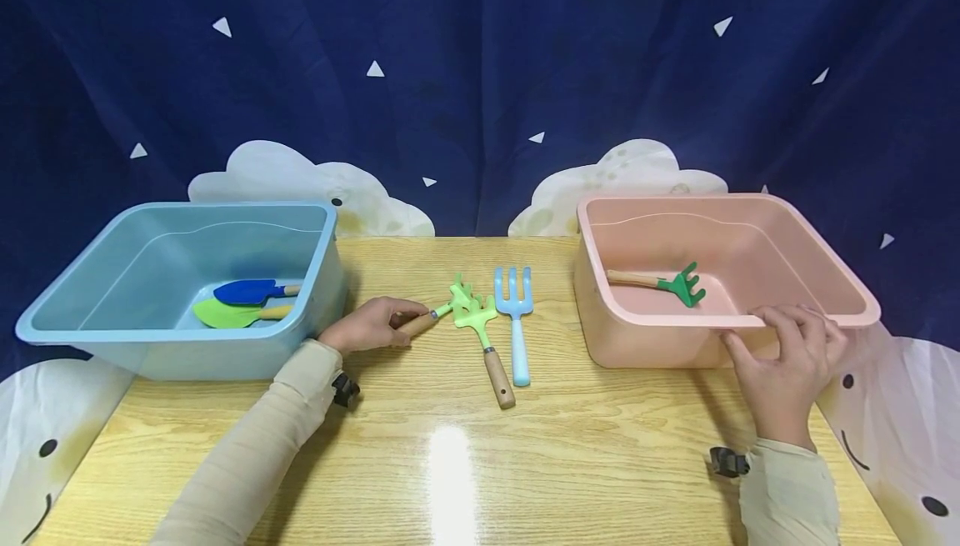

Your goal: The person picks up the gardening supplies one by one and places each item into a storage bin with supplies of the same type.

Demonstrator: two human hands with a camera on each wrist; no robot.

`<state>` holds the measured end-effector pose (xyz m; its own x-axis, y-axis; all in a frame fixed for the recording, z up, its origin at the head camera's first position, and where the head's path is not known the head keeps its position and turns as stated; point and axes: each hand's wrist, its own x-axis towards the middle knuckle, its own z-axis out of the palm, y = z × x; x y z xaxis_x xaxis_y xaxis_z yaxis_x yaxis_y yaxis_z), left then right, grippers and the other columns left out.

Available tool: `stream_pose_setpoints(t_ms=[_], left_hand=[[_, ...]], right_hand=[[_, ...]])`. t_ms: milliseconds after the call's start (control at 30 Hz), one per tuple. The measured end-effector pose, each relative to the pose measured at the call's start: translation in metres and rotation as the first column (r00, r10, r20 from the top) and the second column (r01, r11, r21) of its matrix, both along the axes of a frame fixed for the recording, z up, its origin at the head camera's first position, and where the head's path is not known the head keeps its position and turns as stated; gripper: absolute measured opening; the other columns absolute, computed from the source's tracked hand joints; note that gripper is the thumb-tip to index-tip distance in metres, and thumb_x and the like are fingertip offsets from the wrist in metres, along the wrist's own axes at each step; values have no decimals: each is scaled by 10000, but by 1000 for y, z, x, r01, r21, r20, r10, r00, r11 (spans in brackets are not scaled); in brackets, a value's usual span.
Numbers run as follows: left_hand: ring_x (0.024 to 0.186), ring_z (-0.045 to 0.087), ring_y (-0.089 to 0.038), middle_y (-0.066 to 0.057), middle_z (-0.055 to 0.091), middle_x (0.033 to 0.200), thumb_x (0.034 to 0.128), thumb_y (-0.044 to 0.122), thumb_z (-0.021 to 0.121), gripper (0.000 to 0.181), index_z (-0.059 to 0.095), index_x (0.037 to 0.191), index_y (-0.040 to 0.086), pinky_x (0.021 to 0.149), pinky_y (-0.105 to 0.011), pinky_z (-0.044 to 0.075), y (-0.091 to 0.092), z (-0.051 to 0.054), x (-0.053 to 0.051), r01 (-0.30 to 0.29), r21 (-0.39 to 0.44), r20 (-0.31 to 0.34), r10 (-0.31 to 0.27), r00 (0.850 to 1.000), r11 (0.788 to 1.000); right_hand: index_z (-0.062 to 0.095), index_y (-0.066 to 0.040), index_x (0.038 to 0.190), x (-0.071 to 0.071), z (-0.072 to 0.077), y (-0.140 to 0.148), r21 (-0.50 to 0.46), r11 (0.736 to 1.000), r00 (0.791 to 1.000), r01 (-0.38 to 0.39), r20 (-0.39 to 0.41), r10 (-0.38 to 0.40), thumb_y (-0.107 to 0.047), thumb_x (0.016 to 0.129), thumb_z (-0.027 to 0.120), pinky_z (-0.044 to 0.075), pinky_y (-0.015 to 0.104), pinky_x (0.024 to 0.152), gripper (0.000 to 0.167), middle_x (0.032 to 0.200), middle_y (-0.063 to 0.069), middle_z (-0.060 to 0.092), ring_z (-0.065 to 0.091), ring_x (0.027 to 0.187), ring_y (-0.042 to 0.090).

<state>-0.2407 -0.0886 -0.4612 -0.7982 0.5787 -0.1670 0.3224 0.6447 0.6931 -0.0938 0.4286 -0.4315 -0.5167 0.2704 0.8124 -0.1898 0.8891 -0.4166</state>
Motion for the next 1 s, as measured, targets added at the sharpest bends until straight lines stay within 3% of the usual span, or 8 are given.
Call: stream_pose_setpoints(t_ms=[67,300,567,667,767,867,1000], left_hand=[[1153,624,-236,-77,676,1291,801,23,729,566,633,1340,167,928,-371,513,2,1,0,3,-12,-4,-3,1000,1000],[1055,636,-194,-73,698,1227,808,26,718,543,639,1327,166,843,-315,516,5,2,-2,9,-53,-15,-10,1000,999],[1005,655,-171,-60,726,1174,789,11,730,559,647,1316,178,829,-302,518,6,3,-2,13,-84,-47,-17,999,996],[1002,661,-168,-59,734,1167,777,9,726,564,653,1313,170,846,-309,520,6,5,-1,17,-84,-67,-23,997,996],[1003,663,-168,-62,738,1162,761,4,721,569,663,1303,167,839,-300,518,6,5,-1,9,-74,-81,-15,997,997],[1005,663,-169,-64,739,1163,759,3,713,570,669,1300,177,793,-273,513,5,4,-1,-29,-57,-77,24,997,998],[991,665,-190,-73,735,1173,776,12,705,559,667,1303,194,699,-245,512,3,0,-3,-103,-9,-51,102,993,995]], right_hand=[[653,122,1011,0,0,1,-1,1000,1000,4,5,-4,-739,798,615,149,359,1149,888,1072,334,567,410,1285,116],[666,119,982,-2,-3,2,-13,1000,999,-20,-42,19,-732,777,649,158,335,1136,876,1032,333,569,356,1208,-92],[664,122,984,-2,-2,2,-18,1000,1000,-9,-17,9,-748,779,628,148,325,1138,894,1051,333,567,350,1249,-50],[666,120,984,-1,-3,2,-18,1000,1000,-3,-14,3,-756,775,623,157,338,1140,902,1050,329,570,417,1254,49],[666,112,995,0,-3,3,-17,1000,1000,4,2,-4,-767,775,611,155,361,1148,908,1067,324,568,477,1245,239],[664,105,1007,0,-3,3,-12,1000,1000,11,20,-11,-777,777,597,148,383,1150,914,1092,322,565,454,1242,389],[668,103,1001,0,-2,3,-14,1000,1000,11,16,-11,-776,770,608,157,367,1139,911,1087,320,577,456,1259,304]])
